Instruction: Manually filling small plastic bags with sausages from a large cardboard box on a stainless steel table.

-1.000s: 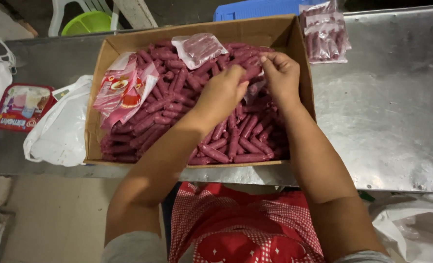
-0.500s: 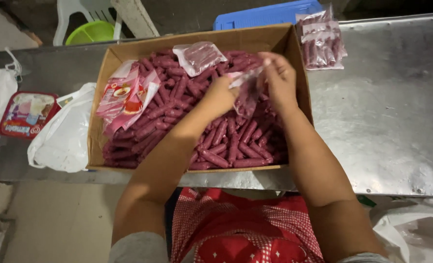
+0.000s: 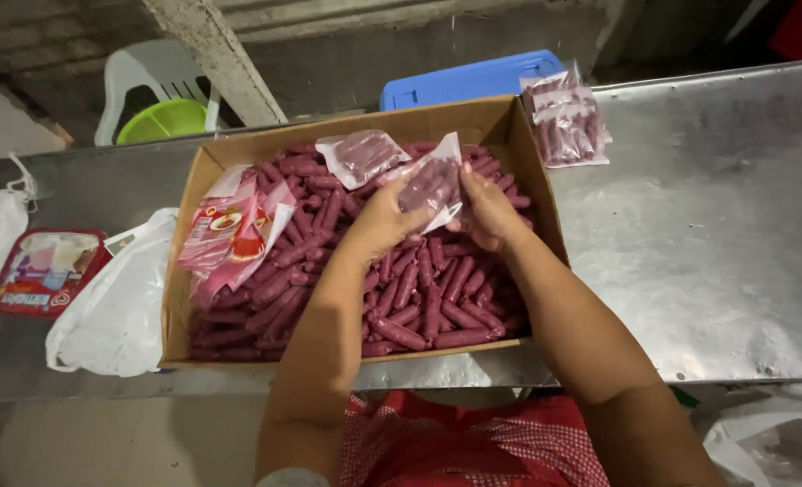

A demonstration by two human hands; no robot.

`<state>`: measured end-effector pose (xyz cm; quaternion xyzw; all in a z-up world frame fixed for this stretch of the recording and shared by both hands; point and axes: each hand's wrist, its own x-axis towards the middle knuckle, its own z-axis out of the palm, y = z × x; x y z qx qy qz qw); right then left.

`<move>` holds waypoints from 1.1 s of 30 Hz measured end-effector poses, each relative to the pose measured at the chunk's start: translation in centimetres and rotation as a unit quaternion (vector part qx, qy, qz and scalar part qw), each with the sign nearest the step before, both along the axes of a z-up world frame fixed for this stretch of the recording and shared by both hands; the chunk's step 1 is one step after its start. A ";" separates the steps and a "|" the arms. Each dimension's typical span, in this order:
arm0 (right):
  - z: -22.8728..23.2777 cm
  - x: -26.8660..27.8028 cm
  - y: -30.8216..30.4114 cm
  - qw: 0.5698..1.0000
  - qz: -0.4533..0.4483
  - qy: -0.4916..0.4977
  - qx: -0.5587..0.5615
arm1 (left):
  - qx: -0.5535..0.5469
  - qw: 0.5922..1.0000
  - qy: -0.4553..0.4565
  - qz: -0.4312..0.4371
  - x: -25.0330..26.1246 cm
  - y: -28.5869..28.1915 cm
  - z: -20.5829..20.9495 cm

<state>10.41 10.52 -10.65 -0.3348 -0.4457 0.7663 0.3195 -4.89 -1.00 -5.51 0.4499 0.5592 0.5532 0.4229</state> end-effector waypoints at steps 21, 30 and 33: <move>-4.8 -0.6 2.1 0.992 0.021 0.117 0.029 | -0.092 0.979 0.145 0.107 1.0 -0.6 0.8; -7.7 0.8 4.7 0.995 -0.036 -0.006 0.090 | -0.036 0.966 0.237 0.100 1.0 -0.9 0.1; -4.7 0.7 3.0 0.996 -0.038 -0.019 0.078 | -0.024 0.960 0.261 0.094 0.5 -0.7 -1.0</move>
